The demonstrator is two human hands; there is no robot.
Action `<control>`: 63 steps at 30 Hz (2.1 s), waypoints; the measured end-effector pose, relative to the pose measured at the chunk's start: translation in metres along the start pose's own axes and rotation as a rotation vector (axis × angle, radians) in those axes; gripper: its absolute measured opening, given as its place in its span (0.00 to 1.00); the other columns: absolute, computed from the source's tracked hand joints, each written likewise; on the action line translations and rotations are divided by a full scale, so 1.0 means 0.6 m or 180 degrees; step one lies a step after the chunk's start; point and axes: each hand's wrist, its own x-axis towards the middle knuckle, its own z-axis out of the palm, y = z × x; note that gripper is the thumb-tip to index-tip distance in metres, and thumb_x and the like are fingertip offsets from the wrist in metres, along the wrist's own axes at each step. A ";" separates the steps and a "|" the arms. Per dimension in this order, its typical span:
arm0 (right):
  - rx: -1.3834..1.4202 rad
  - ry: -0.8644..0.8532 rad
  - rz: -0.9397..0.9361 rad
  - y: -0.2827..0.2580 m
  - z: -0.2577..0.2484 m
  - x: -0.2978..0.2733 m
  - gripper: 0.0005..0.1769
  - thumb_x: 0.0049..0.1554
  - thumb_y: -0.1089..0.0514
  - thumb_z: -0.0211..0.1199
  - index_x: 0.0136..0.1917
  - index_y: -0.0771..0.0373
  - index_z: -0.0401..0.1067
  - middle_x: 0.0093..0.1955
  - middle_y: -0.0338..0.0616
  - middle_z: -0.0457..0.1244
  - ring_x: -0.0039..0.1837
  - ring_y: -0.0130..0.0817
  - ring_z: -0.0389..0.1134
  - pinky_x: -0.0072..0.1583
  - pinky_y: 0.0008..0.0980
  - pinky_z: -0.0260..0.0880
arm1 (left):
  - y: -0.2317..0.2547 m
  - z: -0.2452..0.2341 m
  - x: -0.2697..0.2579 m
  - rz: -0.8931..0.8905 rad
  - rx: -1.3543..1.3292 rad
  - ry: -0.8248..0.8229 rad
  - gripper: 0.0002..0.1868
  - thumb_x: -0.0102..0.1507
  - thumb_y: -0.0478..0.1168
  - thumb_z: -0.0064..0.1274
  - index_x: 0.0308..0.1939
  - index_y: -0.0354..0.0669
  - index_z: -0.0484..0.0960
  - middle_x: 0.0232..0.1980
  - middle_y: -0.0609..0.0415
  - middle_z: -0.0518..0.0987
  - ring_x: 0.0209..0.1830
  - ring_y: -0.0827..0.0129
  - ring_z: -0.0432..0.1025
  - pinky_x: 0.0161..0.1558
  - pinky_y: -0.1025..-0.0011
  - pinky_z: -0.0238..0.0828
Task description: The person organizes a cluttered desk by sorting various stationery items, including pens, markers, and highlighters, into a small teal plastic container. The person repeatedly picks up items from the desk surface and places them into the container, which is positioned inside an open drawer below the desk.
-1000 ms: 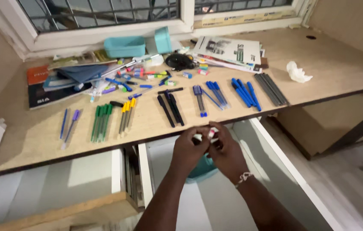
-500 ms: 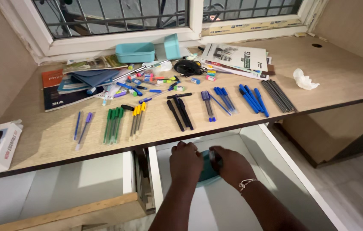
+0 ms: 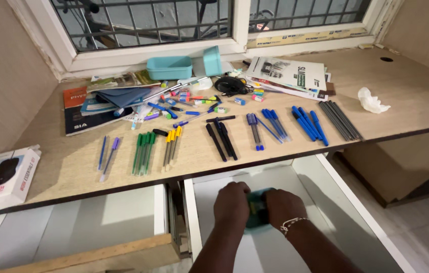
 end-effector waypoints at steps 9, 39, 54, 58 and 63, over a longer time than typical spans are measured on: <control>0.0272 -0.0049 0.0073 0.016 0.035 0.021 0.08 0.57 0.58 0.61 0.50 0.56 0.77 0.53 0.48 0.71 0.59 0.46 0.73 0.61 0.44 0.73 | 0.011 -0.015 -0.006 0.0071 0.0031 -0.0209 0.18 0.56 0.27 0.59 0.47 0.50 0.86 0.52 0.53 0.83 0.54 0.59 0.77 0.55 0.62 0.75; 0.1066 0.0482 -0.0006 0.009 -0.044 -0.016 0.09 0.55 0.55 0.62 0.48 0.53 0.80 0.48 0.47 0.72 0.54 0.48 0.73 0.59 0.45 0.73 | 0.026 -0.103 -0.007 0.0313 -0.0990 0.0217 0.10 0.60 0.42 0.54 0.41 0.49 0.89 0.39 0.53 0.87 0.37 0.62 0.80 0.41 0.66 0.76; 0.1933 0.1019 -0.0172 -0.011 -0.091 -0.039 0.09 0.55 0.52 0.63 0.44 0.56 0.80 0.42 0.46 0.73 0.45 0.48 0.73 0.50 0.43 0.73 | -0.087 -0.124 0.257 0.1097 -0.1806 0.1705 0.24 0.71 0.56 0.42 0.56 0.42 0.81 0.49 0.40 0.85 0.52 0.47 0.79 0.54 0.58 0.72; 0.2180 0.1321 -0.0213 -0.006 -0.106 -0.020 0.09 0.52 0.54 0.64 0.45 0.56 0.80 0.40 0.45 0.73 0.42 0.45 0.75 0.47 0.40 0.74 | -0.083 -0.133 0.244 0.0962 -0.1540 0.1630 0.24 0.71 0.55 0.40 0.57 0.44 0.83 0.52 0.39 0.83 0.55 0.45 0.76 0.56 0.57 0.70; 0.2187 0.1774 -0.0459 -0.019 -0.146 0.037 0.10 0.55 0.51 0.64 0.44 0.58 0.79 0.37 0.46 0.72 0.40 0.46 0.75 0.45 0.41 0.74 | -0.074 -0.146 0.231 0.0864 -0.1501 0.1539 0.23 0.71 0.54 0.39 0.56 0.46 0.84 0.53 0.41 0.83 0.55 0.47 0.76 0.57 0.58 0.70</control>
